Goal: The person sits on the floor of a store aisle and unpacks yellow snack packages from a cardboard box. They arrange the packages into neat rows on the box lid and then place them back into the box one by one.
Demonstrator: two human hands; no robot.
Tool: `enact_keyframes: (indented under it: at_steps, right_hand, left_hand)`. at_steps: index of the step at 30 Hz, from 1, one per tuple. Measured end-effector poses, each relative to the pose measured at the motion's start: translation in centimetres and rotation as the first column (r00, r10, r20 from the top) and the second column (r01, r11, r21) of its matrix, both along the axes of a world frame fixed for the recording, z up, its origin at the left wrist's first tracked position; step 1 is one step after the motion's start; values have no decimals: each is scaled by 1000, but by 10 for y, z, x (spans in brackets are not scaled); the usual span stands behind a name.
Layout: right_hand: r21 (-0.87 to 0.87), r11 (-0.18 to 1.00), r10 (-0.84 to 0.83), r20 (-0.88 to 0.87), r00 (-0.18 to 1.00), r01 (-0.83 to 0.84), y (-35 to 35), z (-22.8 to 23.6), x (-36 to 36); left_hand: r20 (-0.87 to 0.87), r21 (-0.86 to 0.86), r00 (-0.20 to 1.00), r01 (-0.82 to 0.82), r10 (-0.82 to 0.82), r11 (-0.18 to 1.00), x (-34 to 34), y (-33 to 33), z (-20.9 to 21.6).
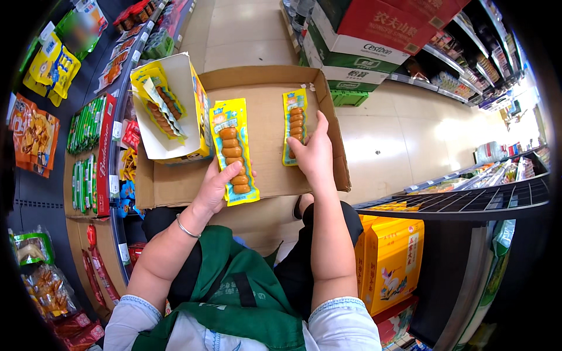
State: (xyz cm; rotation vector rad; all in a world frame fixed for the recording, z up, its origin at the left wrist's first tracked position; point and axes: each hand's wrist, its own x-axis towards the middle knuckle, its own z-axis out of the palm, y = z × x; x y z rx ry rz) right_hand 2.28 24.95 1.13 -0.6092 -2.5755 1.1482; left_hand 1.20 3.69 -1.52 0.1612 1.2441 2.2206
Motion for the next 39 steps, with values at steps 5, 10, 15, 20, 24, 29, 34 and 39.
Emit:
enact_keyframes:
  at_steps: [5, 10, 15, 20, 24, 29, 34, 39]
  right_hand:
    - [-496, 865, 47, -76, 996, -79, 9, -11, 3]
    - [-685, 683, 71, -283, 956, -254, -12, 8, 11]
    - [-690, 643, 98, -354, 930, -331, -19, 10, 15]
    - [-673, 652, 92, -385, 918, -348, -22, 13, 17]
    - [-683, 633, 61, -425, 903, -364, -22, 15, 19]
    - [-665, 652, 59, -433, 899, -363, -24, 19, 21]
    - [-671, 635, 51, -457, 888, -382, -28, 19, 24]
    - [-671, 626, 67, -461, 885, -397, -28, 18, 25]
  left_hand:
    - [15, -7, 1000, -13, 13, 1000, 1, 1, 1]
    - [-4, -8, 1000, -21, 21, 1000, 2, 0, 2]
    - [11, -16, 1000, -28, 29, 999, 2, 3, 7]
    - [30, -29, 999, -26, 27, 999, 3, 3, 12]
    - [-24, -56, 999, -27, 25, 998, 3, 4, 10]
    - [-24, -50, 999, -33, 32, 998, 3, 4, 8]
    - [-3, -35, 999, -50, 50, 998, 4, 5, 16]
    - [-1, -34, 997, -71, 71, 997, 4, 6, 13]
